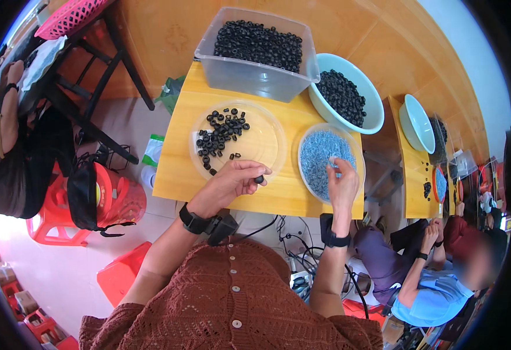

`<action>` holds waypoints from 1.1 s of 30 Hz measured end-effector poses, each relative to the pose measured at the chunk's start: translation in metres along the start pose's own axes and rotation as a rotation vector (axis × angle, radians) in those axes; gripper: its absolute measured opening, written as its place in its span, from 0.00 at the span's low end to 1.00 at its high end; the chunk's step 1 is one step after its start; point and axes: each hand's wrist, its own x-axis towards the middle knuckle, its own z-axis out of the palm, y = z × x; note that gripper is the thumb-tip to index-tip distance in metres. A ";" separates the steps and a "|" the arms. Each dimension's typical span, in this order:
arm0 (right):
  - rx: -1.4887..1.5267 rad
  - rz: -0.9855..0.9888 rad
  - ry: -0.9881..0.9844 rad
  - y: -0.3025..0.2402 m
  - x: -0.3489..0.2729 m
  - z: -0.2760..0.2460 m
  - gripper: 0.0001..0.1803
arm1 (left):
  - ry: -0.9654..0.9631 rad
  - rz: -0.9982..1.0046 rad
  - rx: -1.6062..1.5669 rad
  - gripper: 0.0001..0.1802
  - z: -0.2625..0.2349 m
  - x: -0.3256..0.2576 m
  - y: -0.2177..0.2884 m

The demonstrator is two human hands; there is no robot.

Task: Assembling black plastic rings with small white components in a workshop environment.

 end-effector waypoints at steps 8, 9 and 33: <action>0.700 -0.066 -0.228 -0.107 -0.028 0.016 0.09 | -0.055 -0.031 -0.112 0.11 -0.007 -0.007 -0.009; 0.764 -0.037 -0.265 -0.111 -0.028 0.017 0.09 | -0.058 -0.036 -0.125 0.11 -0.007 -0.007 -0.010; 0.886 -0.063 -0.399 -0.111 -0.029 0.021 0.11 | -0.002 -0.061 -0.085 0.09 -0.015 -0.018 -0.008</action>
